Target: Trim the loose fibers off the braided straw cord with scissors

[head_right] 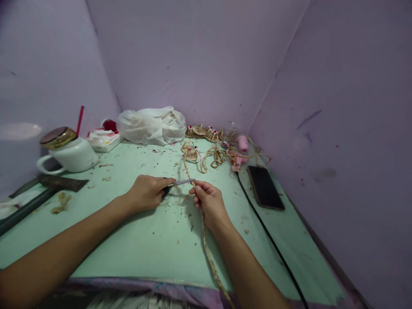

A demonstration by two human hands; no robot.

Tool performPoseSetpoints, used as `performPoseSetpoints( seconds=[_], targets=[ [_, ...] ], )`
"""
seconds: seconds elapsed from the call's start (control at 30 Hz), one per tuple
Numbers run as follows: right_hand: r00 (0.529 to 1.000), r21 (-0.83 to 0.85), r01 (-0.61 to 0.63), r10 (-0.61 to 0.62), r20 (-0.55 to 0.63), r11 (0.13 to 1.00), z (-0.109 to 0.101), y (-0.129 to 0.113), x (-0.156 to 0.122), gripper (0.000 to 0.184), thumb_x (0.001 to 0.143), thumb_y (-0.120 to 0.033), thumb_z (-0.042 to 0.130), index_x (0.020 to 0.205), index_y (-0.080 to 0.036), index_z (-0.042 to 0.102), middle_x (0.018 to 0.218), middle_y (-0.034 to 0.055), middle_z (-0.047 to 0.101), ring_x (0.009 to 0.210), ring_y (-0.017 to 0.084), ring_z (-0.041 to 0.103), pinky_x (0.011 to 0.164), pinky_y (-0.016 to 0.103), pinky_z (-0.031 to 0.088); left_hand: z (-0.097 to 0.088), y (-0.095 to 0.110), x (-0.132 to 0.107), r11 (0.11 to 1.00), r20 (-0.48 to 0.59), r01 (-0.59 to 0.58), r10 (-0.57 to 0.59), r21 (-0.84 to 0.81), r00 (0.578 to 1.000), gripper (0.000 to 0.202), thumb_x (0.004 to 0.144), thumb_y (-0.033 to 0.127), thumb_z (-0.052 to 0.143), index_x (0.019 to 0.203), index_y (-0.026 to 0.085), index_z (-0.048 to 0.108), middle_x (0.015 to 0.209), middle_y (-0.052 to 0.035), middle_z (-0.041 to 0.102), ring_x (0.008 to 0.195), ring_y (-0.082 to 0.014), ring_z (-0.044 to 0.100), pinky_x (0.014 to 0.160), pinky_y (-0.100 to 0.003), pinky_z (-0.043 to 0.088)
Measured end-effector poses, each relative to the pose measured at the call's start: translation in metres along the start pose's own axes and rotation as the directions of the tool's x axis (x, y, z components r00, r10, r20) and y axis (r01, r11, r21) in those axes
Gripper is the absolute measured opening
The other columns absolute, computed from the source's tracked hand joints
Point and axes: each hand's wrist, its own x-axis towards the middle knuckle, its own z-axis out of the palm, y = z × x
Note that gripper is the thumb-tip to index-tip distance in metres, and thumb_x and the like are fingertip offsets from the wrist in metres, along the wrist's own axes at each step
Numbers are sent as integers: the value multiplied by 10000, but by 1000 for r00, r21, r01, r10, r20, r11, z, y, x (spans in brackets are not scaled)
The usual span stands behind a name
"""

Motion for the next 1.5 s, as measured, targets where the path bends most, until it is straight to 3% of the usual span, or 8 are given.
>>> performPoseSetpoints(
  seconds=[0.2, 0.4, 0.53, 0.67, 0.77, 0.97, 1.1, 1.5],
  targets=[
    [996, 16, -90, 90, -8, 996, 3, -1, 0, 136, 565, -111, 616, 698, -113, 588, 701, 48, 629, 523, 78, 533, 459, 177, 416, -2, -1, 0, 969, -56, 151, -165, -194, 985, 409, 670, 147, 414, 1028, 310, 524, 856, 34, 663, 767, -183, 601, 590, -253, 370],
    [966, 109, -249, 238, 105, 962, -1, -4, 3, 147, 617, -159, 571, 742, -90, 608, 565, 19, 559, 392, 27, 358, 317, 127, 177, -2, 4, 0, 960, -7, 179, -185, -215, 983, 380, 670, 150, 411, 994, 295, 549, 841, 24, 664, 768, -189, 600, 581, -249, 368],
    [981, 25, -184, 182, 72, 983, -2, -2, 4, 289, 714, -310, 562, 955, -152, 590, 546, -7, 561, 346, 22, 243, 322, 144, 106, -1, 6, 0, 963, -28, 176, -185, -202, 982, 396, 676, 151, 407, 1016, 304, 542, 868, 26, 663, 789, -193, 599, 594, -256, 370],
    [995, -48, -99, 98, -18, 994, 1, 2, 6, 177, 625, -210, 631, 777, -119, 638, 647, 26, 595, 439, 43, 392, 374, 160, 255, -1, 6, -1, 971, -31, 162, -170, -176, 985, 346, 679, 173, 413, 968, 296, 556, 810, 26, 660, 742, -191, 597, 571, -255, 363],
    [996, -46, -82, 80, -38, 996, 2, 4, 7, 142, 575, -140, 632, 712, -103, 639, 696, 32, 593, 457, 38, 398, 400, 166, 287, -1, 6, -1, 973, -46, 154, -165, -174, 985, 357, 687, 184, 413, 997, 303, 544, 838, 30, 661, 751, -189, 597, 576, -257, 369],
    [984, 83, -157, 148, 98, 984, -1, -1, 5, 272, 589, -82, 598, 858, -116, 612, 664, 22, 572, 402, 18, 338, 332, 130, 164, 1, 8, -3, 977, -52, 134, -145, -165, 988, 384, 672, 190, 450, 1031, 303, 527, 878, 25, 655, 807, -187, 589, 612, -260, 386],
    [946, 158, -271, 232, 228, 950, -3, -7, 4, 277, 610, -63, 564, 879, -117, 602, 574, -25, 509, 340, -8, 195, 307, 119, 90, 3, 7, -3, 983, -71, 93, -105, -159, 992, 457, 658, 196, 479, 1106, 289, 485, 953, -7, 630, 874, -200, 567, 702, -283, 403],
    [898, 219, -370, 288, 332, 903, -1, -11, 1, 126, 616, -49, 523, 707, -137, 533, 518, -62, 432, 334, -6, 122, 286, 103, 82, 1, 7, -1, 989, -55, -56, 48, -139, 997, 506, 661, 175, 463, 1160, 255, 432, 947, -34, 583, 864, -210, 543, 715, -314, 406]
  ],
)
